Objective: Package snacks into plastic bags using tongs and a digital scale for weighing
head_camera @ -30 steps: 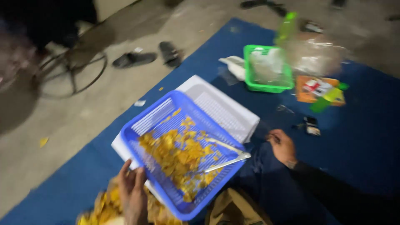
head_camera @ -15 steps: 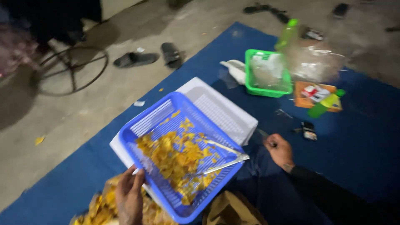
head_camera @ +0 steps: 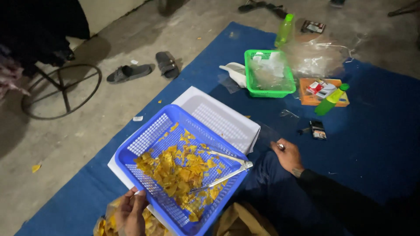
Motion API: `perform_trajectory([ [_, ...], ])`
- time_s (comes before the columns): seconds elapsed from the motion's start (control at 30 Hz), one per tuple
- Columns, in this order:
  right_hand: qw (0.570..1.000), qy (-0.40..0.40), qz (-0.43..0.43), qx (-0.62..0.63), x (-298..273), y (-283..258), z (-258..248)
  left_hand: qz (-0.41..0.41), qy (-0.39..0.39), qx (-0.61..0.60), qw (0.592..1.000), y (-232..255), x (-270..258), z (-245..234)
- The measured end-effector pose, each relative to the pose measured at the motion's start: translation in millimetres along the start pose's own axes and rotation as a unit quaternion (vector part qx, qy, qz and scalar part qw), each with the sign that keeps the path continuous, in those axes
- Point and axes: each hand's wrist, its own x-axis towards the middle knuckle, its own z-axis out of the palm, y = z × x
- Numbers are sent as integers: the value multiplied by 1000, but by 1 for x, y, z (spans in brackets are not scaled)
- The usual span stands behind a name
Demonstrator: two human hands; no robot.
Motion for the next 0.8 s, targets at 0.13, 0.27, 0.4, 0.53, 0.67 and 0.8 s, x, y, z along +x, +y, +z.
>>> perform_trajectory([
  [0.13, 999, 18, -28, 8, 1, 10, 4, -15, -28, -25, 999, -5, 3, -2],
  [0.27, 1000, -3, -14, 9, 3, 16, 5, -28, -9, 3, 1000, 18, -9, 6],
  [0.4, 1000, -2, 15, 10, 3, 18, 8, -24, -37, 3, 999, 35, -16, 8],
  [0.53, 1000, -4, 3, -24, 6, 35, 12, -39, -32, 66, 997, 87, -40, 23],
  [0.67, 998, 5, -28, -50, 6, 36, 12, -6, -42, 95, 995, 94, -42, 22],
  [0.8, 999, 0, 8, -41, 6, 33, 12, 1, 1, 247, 969, 105, -45, 25],
])
